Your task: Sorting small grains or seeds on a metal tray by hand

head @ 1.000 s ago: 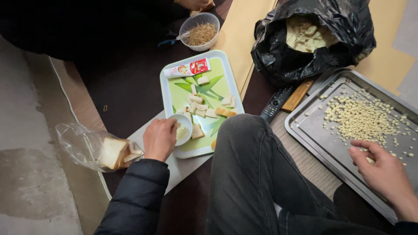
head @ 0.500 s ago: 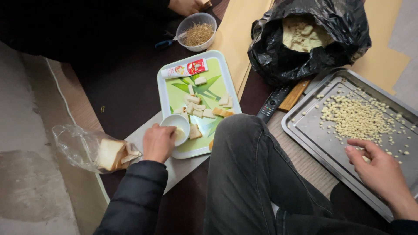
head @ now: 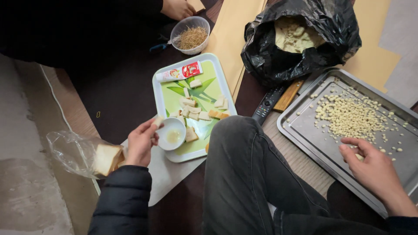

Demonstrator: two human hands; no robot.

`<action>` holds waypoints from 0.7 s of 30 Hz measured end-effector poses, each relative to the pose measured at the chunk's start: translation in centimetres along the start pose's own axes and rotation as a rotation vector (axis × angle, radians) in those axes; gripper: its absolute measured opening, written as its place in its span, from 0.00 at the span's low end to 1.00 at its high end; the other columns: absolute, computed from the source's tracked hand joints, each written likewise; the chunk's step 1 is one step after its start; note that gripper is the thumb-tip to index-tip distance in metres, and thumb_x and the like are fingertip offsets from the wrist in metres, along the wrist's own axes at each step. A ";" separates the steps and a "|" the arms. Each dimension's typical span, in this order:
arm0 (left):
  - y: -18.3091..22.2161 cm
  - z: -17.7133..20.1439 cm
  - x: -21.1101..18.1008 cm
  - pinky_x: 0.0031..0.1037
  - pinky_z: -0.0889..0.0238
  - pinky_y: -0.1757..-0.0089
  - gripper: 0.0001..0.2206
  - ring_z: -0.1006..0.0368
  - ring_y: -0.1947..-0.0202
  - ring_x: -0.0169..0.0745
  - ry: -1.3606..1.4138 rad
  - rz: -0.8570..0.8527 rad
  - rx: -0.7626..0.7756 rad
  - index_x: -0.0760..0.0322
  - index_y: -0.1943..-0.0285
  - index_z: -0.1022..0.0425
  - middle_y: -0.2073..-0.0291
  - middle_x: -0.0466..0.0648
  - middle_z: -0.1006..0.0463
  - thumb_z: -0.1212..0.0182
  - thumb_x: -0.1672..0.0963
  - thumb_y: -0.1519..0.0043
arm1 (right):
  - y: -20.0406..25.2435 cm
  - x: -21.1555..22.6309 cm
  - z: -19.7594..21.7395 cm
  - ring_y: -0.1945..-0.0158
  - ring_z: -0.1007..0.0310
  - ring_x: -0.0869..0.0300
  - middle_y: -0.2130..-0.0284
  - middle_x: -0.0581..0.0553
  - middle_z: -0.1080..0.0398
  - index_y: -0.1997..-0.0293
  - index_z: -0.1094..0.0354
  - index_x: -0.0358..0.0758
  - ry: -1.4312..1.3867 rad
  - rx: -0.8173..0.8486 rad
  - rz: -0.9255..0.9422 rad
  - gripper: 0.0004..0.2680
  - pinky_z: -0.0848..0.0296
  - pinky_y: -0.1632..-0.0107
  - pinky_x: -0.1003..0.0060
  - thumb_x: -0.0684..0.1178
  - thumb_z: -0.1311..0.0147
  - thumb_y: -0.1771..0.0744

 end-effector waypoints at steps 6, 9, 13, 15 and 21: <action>4.0 -6.8 -9.7 0.23 0.37 0.60 0.20 0.33 0.58 0.34 0.297 -0.018 0.325 0.70 0.25 0.26 0.41 0.53 0.18 0.43 0.58 0.26 | -0.6 0.1 1.4 0.62 0.18 0.47 0.59 0.37 0.15 0.30 0.20 0.42 -0.204 0.051 -0.061 0.15 0.23 0.56 0.53 0.51 0.42 0.25; 7.6 -14.2 -14.4 0.28 0.34 0.55 0.19 0.29 0.55 0.37 0.252 -0.097 0.511 0.72 0.28 0.23 0.43 0.54 0.16 0.42 0.57 0.26 | -0.7 0.5 4.9 0.64 0.18 0.48 0.64 0.36 0.16 0.31 0.19 0.45 -0.155 0.054 -0.019 0.15 0.24 0.59 0.55 0.53 0.42 0.26; 11.4 -27.0 -14.2 0.26 0.29 0.59 0.17 0.22 0.56 0.35 0.148 -0.275 0.819 0.65 0.32 0.18 0.52 0.47 0.15 0.34 0.57 0.30 | -1.1 -1.8 9.7 0.64 0.18 0.51 0.55 0.44 0.12 0.30 0.21 0.52 0.047 0.038 -0.005 0.17 0.22 0.58 0.57 0.56 0.42 0.28; 13.2 -33.6 -11.2 0.24 0.31 0.61 0.16 0.24 0.60 0.30 0.061 -0.350 0.912 0.62 0.35 0.14 0.58 0.41 0.15 0.32 0.55 0.31 | -1.6 -4.4 11.0 0.62 0.16 0.51 0.52 0.46 0.13 0.29 0.22 0.54 0.123 0.043 -0.022 0.18 0.19 0.55 0.57 0.58 0.43 0.28; 19.3 -43.7 -3.3 0.25 0.23 0.58 0.12 0.21 0.64 0.35 -0.239 -0.673 1.117 0.69 0.44 0.12 0.55 0.48 0.10 0.33 0.60 0.34 | -2.2 -5.5 13.3 0.51 0.12 0.41 0.51 0.39 0.13 0.28 0.27 0.53 0.336 -0.007 -0.071 0.20 0.16 0.48 0.48 0.64 0.48 0.28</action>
Point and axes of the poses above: each hand's wrist, its own y-axis away from the middle knuckle, its own z-axis out of the back of the hand, x = y × z, the point moved 2 cm from there along -y, towards the middle knuckle
